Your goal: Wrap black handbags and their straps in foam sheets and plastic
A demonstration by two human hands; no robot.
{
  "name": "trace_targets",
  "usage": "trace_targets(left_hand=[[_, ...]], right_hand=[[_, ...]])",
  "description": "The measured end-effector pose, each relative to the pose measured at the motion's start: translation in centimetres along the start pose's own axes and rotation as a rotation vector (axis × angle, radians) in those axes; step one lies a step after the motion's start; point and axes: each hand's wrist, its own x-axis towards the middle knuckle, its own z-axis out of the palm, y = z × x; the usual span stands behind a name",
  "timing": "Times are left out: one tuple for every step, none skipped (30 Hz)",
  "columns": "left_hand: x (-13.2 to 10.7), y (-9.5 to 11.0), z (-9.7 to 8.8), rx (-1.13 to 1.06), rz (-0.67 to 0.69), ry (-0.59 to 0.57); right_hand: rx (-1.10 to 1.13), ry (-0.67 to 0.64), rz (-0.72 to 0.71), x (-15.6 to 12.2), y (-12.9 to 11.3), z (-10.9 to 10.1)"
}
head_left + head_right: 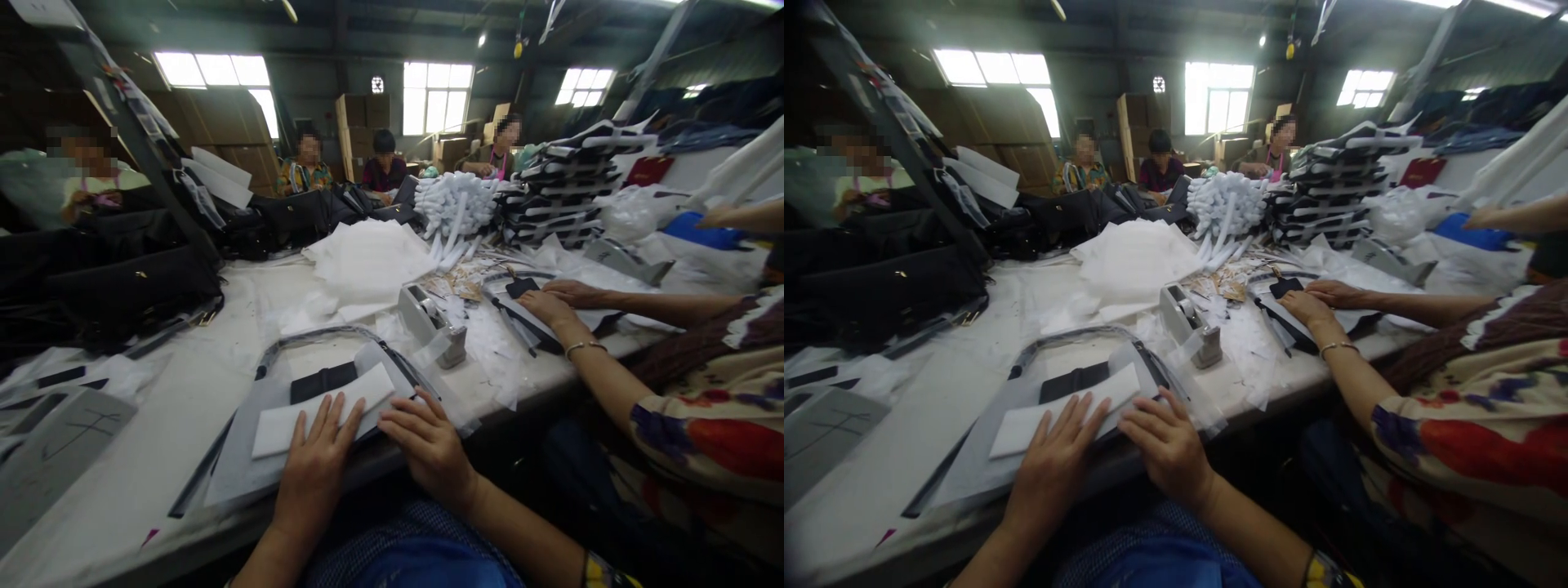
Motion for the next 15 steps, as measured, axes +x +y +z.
trace_targets(left_hand=[[-0.1, -0.1, 0.0, 0.002, -0.002, 0.004], [-0.2, -0.1, 0.1, 0.004, -0.003, 0.010], [-0.2, -0.2, 0.1, 0.006, -0.005, 0.014], [-0.2, -0.2, 0.1, 0.008, -0.008, 0.019], [-0.2, -0.2, 0.2, 0.009, -0.007, 0.024], [-0.3, -0.2, 0.3, 0.010, -0.004, 0.032], [-0.3, -0.3, 0.4, 0.013, -0.003, 0.043], [-0.4, -0.3, 0.6, 0.018, 0.003, 0.054], [-0.5, -0.4, 0.8, 0.023, 0.008, 0.070], [-0.6, -0.5, 1.1, 0.025, 0.011, 0.091], [-0.7, -0.6, 1.5, 0.024, 0.015, 0.112], [-0.8, -0.7, 1.9, 0.016, 0.010, 0.143], [-0.8, -0.8, 2.4, 0.006, 0.011, 0.173], [-0.9, -1.0, 2.9, 0.000, 0.011, 0.194], [-0.9, -1.2, 3.4, -0.004, 0.010, 0.204]], right_hand=[[0.045, 0.030, 0.101, -0.4, -0.3, -0.6], [0.087, 0.053, 0.231, -0.9, -0.5, -1.2], [0.127, 0.060, 0.380, -1.4, -0.6, -1.6], [0.165, 0.050, 0.528, -1.8, -0.6, -2.0], [0.204, 0.021, 0.656, -2.1, -0.6, -2.2], [0.250, -0.019, 0.759, -2.4, -0.6, -2.3], [0.313, -0.062, 0.839, -2.6, -0.5, -2.3], [0.396, -0.094, 0.907, -2.7, -0.4, -2.2], [0.498, -0.110, 0.969, -2.8, -0.3, -2.1], [0.613, -0.109, 1.031, -2.8, -0.1, -2.0], [0.732, -0.092, 1.092, -2.7, 0.0, -1.9], [0.842, -0.065, 1.147, -2.7, 0.2, -1.8], [0.932, -0.035, 1.187, -2.6, 0.4, -1.8], [0.998, -0.008, 1.208, -2.4, 0.5, -1.9], [1.044, 0.004, 1.211, -2.2, 0.6, -2.0]])
